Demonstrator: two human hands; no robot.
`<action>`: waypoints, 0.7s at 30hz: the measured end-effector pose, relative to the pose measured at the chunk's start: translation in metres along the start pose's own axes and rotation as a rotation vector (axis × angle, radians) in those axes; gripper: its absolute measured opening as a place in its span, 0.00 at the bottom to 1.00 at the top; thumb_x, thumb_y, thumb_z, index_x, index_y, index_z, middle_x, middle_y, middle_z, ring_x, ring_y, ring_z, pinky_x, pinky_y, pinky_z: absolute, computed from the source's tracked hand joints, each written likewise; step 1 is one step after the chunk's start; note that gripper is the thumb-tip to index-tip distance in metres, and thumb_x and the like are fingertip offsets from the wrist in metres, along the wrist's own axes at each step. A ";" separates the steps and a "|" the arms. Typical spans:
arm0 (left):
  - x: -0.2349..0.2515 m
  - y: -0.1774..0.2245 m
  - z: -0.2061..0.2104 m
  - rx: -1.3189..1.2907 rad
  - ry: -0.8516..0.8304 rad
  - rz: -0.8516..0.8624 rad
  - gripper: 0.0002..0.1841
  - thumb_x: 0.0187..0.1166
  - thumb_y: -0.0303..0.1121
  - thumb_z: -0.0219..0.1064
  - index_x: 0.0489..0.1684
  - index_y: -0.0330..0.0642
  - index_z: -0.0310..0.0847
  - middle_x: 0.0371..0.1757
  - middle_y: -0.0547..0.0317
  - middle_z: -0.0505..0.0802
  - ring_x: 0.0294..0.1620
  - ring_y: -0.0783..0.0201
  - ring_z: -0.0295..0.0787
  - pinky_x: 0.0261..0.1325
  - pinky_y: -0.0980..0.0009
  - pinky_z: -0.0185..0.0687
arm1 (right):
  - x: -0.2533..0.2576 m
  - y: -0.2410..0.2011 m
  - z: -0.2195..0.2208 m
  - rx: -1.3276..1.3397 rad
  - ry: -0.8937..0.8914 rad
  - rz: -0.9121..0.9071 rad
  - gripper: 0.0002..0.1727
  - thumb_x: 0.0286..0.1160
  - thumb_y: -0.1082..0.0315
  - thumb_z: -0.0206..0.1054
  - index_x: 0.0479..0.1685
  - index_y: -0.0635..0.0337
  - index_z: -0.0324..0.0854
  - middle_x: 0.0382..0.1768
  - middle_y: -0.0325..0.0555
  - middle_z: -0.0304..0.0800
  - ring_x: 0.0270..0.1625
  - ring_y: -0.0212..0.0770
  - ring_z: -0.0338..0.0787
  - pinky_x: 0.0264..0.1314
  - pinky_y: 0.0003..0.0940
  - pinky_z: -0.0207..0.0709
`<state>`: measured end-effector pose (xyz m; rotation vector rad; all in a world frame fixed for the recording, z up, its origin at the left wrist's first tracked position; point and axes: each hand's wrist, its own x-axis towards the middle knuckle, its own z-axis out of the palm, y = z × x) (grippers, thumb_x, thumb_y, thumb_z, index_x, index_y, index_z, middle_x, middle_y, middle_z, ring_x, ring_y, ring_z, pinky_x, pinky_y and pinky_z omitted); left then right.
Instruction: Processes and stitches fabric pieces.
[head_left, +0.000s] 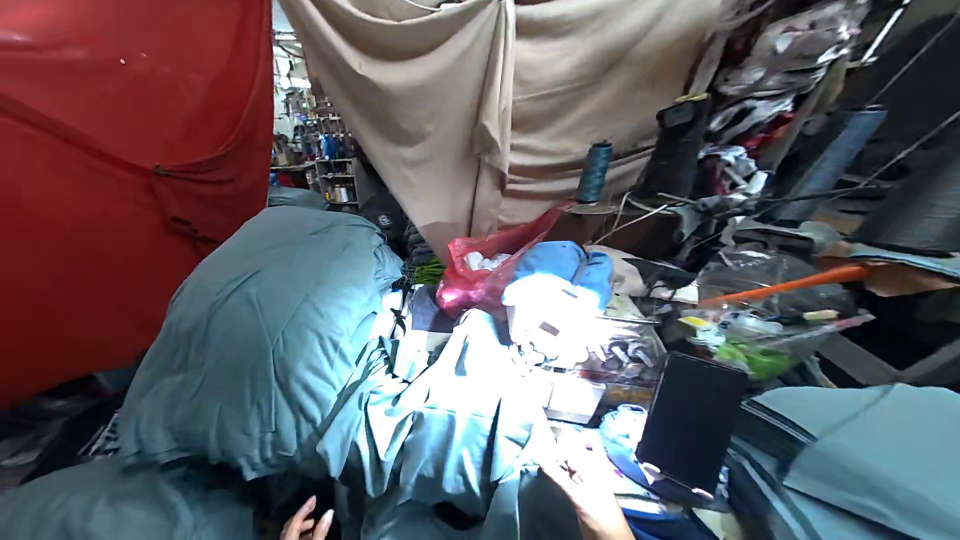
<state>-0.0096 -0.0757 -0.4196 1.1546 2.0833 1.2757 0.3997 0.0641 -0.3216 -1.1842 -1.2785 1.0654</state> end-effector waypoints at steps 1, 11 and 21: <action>0.001 0.001 0.007 -0.034 -0.046 -0.058 0.38 0.78 0.44 0.73 0.80 0.22 0.68 0.76 0.22 0.78 0.72 0.34 0.82 0.75 0.46 0.77 | 0.001 0.001 0.001 -0.016 0.010 -0.001 0.07 0.68 0.67 0.74 0.35 0.62 0.84 0.28 0.30 0.86 0.34 0.21 0.84 0.45 0.22 0.80; -0.012 0.080 0.069 -0.424 0.278 -0.013 0.24 0.86 0.23 0.51 0.75 0.12 0.60 0.70 0.22 0.80 0.73 0.49 0.79 0.80 0.59 0.71 | -0.002 -0.014 0.008 -0.032 0.076 0.047 0.11 0.68 0.68 0.75 0.42 0.68 0.88 0.31 0.38 0.91 0.36 0.25 0.87 0.49 0.24 0.83; 0.180 0.280 -0.098 0.264 0.442 0.692 0.19 0.89 0.30 0.56 0.59 0.13 0.74 0.48 0.14 0.86 0.49 0.19 0.86 0.54 0.28 0.77 | -0.018 -0.043 0.065 0.411 0.007 0.222 0.04 0.73 0.81 0.66 0.39 0.64 0.82 0.31 0.38 0.90 0.34 0.29 0.89 0.39 0.25 0.84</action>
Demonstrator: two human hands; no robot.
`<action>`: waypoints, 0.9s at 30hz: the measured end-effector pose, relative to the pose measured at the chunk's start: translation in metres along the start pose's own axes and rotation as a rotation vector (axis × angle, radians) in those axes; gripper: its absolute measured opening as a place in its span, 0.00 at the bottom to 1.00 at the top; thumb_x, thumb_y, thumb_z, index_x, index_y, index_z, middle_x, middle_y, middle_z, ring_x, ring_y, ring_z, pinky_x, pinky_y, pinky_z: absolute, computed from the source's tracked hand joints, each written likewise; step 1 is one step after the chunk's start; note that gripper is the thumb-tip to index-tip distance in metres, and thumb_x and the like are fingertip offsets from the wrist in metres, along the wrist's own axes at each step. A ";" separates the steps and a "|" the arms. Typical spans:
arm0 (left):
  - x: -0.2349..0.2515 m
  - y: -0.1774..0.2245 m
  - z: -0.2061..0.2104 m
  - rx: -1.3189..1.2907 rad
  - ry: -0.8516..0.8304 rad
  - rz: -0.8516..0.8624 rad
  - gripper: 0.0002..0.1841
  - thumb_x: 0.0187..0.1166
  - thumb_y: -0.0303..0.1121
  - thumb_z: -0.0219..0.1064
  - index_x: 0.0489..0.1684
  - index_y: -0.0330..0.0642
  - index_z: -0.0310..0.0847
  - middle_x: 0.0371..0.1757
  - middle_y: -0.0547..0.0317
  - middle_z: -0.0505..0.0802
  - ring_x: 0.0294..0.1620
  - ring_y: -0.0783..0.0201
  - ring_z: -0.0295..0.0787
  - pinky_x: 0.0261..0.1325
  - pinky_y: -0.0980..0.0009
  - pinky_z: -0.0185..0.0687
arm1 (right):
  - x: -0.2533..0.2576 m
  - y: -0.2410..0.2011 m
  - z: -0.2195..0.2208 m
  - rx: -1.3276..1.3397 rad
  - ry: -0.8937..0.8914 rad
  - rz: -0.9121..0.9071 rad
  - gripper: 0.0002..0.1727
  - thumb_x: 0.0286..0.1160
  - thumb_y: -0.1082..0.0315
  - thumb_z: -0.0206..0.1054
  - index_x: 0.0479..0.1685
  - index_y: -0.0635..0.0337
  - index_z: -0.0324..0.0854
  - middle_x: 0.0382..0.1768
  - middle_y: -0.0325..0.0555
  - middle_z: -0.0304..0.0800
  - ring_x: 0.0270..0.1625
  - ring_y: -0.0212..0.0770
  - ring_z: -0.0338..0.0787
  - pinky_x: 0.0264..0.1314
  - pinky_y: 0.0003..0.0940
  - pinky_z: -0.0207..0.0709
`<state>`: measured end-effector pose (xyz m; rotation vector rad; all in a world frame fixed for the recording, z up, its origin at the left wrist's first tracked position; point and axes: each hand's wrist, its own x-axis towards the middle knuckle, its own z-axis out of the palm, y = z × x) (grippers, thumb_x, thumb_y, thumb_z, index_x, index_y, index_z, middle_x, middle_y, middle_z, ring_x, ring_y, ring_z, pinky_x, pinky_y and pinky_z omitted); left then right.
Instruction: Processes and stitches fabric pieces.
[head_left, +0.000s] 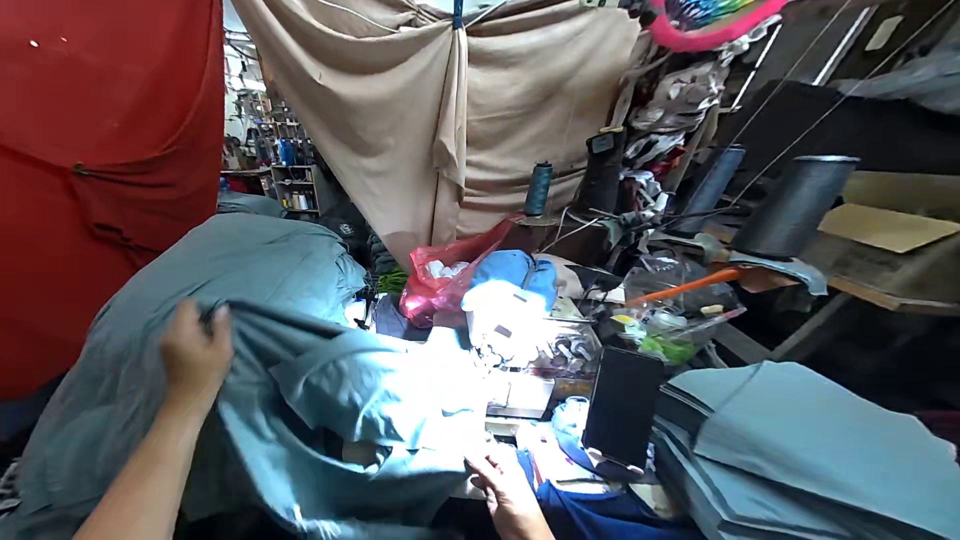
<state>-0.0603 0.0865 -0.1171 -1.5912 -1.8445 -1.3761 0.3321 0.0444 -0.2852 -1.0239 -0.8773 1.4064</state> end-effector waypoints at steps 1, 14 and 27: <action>0.023 0.000 0.013 0.074 -0.099 -0.039 0.20 0.90 0.32 0.57 0.65 0.17 0.74 0.54 0.13 0.85 0.56 0.16 0.83 0.58 0.23 0.73 | 0.000 0.001 0.005 0.036 0.010 0.023 0.04 0.73 0.81 0.66 0.38 0.63 0.83 0.30 0.38 0.90 0.33 0.28 0.89 0.38 0.24 0.84; -0.194 0.115 0.143 -0.189 -0.513 0.564 0.18 0.67 0.29 0.68 0.55 0.35 0.90 0.57 0.38 0.93 0.61 0.37 0.91 0.63 0.39 0.84 | -0.003 -0.001 -0.005 0.087 -0.113 0.055 0.04 0.74 0.78 0.66 0.39 0.61 0.85 0.32 0.37 0.92 0.36 0.30 0.91 0.42 0.28 0.87; -0.142 0.145 0.094 -0.477 -0.737 0.591 0.14 0.84 0.35 0.63 0.37 0.37 0.93 0.29 0.50 0.94 0.30 0.56 0.94 0.38 0.55 0.90 | 0.002 0.006 -0.029 0.110 -0.137 -0.002 0.05 0.68 0.77 0.70 0.32 0.56 0.84 0.26 0.34 0.88 0.27 0.25 0.84 0.33 0.22 0.80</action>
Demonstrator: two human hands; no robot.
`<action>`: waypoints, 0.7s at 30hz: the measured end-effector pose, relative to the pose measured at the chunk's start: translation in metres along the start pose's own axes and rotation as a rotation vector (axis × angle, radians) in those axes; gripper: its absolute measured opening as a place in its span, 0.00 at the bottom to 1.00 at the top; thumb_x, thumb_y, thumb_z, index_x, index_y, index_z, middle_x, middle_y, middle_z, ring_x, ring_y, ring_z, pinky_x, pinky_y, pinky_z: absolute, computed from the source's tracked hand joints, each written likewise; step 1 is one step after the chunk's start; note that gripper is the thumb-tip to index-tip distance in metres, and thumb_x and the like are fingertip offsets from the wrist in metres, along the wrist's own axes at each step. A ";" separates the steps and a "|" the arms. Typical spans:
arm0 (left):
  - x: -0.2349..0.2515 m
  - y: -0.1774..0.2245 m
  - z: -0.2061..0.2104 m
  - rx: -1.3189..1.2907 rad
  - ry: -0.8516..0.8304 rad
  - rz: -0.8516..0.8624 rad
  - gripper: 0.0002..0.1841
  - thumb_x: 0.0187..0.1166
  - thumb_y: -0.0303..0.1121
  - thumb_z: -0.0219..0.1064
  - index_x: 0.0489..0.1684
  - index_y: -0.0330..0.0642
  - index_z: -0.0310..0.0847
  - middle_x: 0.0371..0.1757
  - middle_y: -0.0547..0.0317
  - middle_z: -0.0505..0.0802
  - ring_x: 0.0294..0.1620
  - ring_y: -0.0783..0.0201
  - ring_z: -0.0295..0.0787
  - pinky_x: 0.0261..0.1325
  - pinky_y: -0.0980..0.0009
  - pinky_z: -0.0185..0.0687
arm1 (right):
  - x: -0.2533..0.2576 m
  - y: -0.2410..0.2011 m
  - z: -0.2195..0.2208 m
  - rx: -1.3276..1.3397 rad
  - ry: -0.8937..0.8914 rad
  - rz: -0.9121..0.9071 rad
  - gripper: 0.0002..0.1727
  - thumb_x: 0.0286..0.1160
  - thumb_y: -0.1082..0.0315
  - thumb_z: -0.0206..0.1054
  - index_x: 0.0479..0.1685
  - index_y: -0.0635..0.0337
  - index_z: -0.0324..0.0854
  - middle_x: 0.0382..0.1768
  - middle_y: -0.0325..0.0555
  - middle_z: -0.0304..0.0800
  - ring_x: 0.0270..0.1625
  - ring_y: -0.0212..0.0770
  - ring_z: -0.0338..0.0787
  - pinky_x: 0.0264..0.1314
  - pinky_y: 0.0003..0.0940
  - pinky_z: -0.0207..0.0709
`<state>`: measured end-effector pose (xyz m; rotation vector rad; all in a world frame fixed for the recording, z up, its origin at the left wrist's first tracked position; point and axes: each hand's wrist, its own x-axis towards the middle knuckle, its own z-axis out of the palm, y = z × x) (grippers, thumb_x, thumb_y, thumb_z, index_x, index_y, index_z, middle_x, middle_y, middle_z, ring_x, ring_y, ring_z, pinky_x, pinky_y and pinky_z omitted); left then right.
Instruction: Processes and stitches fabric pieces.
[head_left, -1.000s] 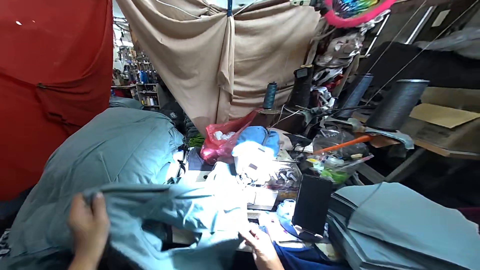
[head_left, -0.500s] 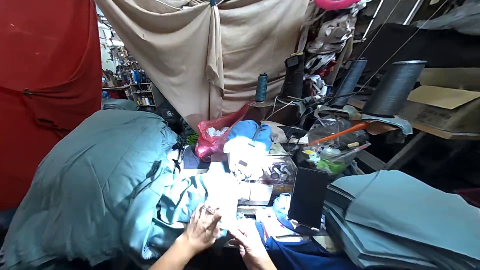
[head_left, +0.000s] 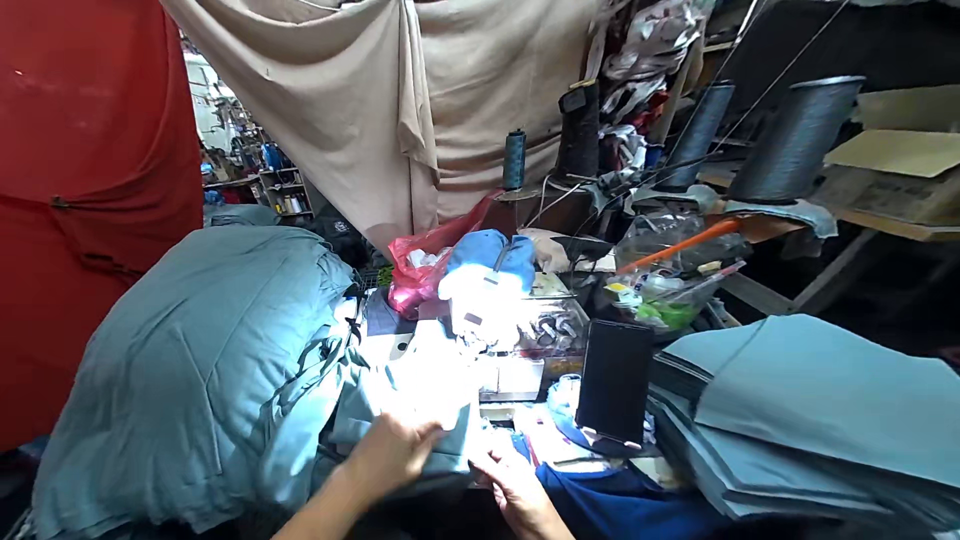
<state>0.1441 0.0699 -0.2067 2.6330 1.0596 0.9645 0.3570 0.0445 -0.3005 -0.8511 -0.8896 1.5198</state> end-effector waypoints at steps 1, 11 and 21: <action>-0.009 0.003 0.014 0.065 0.038 0.072 0.14 0.84 0.37 0.63 0.36 0.39 0.93 0.29 0.52 0.94 0.28 0.57 0.94 0.33 0.56 0.90 | 0.000 0.002 -0.002 -0.017 -0.006 0.004 0.06 0.68 0.77 0.70 0.30 0.55 0.83 0.26 0.33 0.87 0.28 0.25 0.84 0.34 0.22 0.79; -0.013 0.002 0.070 0.261 0.274 0.105 0.11 0.75 0.36 0.65 0.33 0.45 0.95 0.27 0.60 0.94 0.26 0.65 0.92 0.29 0.68 0.89 | 0.009 -0.001 -0.008 -0.151 0.067 0.011 0.06 0.71 0.74 0.70 0.28 0.56 0.83 0.25 0.33 0.86 0.29 0.26 0.84 0.37 0.24 0.81; 0.035 0.004 0.075 0.393 0.344 -0.012 0.09 0.72 0.36 0.70 0.25 0.44 0.93 0.22 0.58 0.92 0.24 0.60 0.93 0.26 0.62 0.89 | 0.047 -0.018 -0.007 -0.334 0.041 -0.031 0.07 0.74 0.69 0.69 0.28 0.55 0.86 0.21 0.27 0.84 0.24 0.20 0.79 0.31 0.20 0.76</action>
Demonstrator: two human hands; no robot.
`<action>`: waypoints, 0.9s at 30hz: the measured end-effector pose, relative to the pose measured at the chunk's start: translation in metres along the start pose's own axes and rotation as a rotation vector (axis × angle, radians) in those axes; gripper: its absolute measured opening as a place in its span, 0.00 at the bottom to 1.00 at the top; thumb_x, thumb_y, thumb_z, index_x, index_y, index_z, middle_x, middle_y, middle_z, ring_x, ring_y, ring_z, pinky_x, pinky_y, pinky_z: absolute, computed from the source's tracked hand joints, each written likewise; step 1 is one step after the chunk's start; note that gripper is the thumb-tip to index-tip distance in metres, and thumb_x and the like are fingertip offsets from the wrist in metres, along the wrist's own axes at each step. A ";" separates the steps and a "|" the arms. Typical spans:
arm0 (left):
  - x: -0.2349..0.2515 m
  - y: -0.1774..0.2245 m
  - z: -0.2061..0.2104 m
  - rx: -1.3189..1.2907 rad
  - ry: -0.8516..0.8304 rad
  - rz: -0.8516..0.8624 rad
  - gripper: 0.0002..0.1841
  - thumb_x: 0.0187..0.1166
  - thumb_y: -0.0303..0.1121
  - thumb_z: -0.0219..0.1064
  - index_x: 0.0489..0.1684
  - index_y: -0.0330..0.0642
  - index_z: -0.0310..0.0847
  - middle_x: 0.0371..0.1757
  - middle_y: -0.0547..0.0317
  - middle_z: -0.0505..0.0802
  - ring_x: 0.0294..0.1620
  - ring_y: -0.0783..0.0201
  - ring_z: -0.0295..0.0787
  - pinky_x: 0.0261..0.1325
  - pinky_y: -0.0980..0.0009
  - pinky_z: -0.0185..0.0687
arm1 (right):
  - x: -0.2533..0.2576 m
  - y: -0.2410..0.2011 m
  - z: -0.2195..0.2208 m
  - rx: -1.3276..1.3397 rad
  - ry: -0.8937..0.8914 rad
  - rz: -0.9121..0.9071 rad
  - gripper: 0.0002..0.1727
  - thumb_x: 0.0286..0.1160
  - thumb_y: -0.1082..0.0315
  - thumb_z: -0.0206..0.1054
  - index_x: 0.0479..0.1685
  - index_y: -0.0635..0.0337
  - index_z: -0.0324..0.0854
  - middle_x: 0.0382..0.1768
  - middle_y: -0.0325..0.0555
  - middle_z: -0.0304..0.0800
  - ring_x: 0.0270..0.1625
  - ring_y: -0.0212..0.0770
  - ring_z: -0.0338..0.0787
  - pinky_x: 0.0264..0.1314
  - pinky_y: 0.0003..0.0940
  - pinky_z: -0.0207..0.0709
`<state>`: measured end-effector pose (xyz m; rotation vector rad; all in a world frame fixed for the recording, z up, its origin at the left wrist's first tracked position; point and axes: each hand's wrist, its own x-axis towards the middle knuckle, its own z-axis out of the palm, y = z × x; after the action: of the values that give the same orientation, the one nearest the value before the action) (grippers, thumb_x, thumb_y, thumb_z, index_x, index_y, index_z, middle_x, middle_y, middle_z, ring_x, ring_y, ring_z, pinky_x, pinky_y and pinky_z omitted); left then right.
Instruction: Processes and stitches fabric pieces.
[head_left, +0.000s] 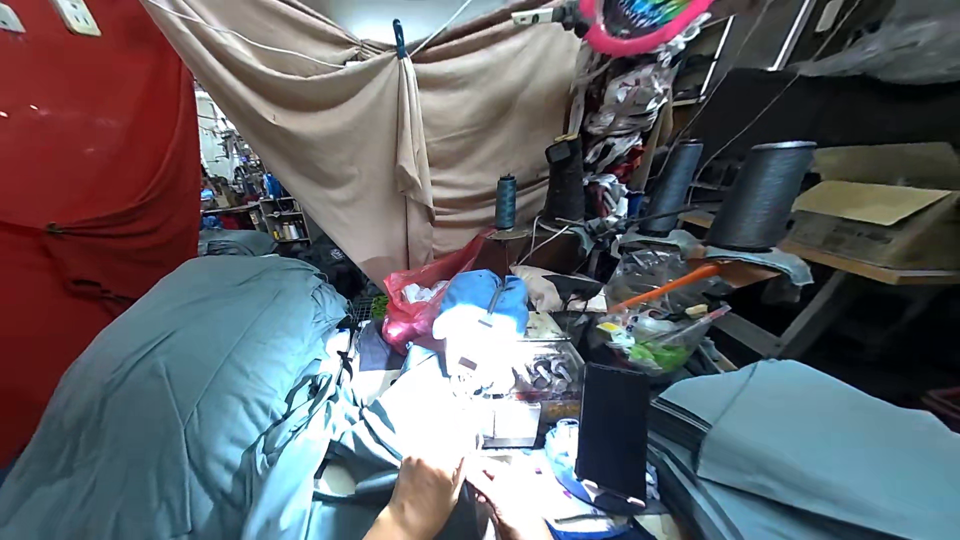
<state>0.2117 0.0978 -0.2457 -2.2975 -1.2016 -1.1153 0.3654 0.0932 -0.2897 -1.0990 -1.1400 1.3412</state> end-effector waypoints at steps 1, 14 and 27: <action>0.001 0.001 0.001 -0.005 -0.024 -0.022 0.09 0.72 0.36 0.71 0.24 0.43 0.93 0.21 0.57 0.92 0.24 0.59 0.93 0.26 0.60 0.89 | -0.001 0.001 0.000 -0.026 0.007 0.000 0.08 0.74 0.70 0.68 0.27 0.55 0.87 0.21 0.27 0.84 0.24 0.20 0.80 0.32 0.20 0.76; 0.095 -0.033 -0.030 -0.179 -0.860 -0.441 0.25 0.83 0.48 0.61 0.63 0.34 0.85 0.65 0.37 0.89 0.70 0.40 0.83 0.73 0.39 0.74 | 0.012 -0.034 0.009 -0.150 0.189 0.012 0.09 0.76 0.66 0.73 0.34 0.64 0.90 0.28 0.39 0.89 0.31 0.26 0.85 0.40 0.27 0.80; 0.008 0.019 -0.017 -0.016 -0.237 -0.171 0.11 0.75 0.36 0.69 0.29 0.40 0.95 0.23 0.49 0.93 0.28 0.49 0.95 0.31 0.49 0.89 | -0.017 -0.018 0.004 -0.143 0.120 0.032 0.07 0.76 0.74 0.67 0.31 0.63 0.89 0.21 0.30 0.84 0.23 0.20 0.77 0.32 0.20 0.74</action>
<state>0.2209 0.0811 -0.2270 -2.4296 -1.5059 -0.9280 0.3648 0.0761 -0.2710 -1.2888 -1.1474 1.2160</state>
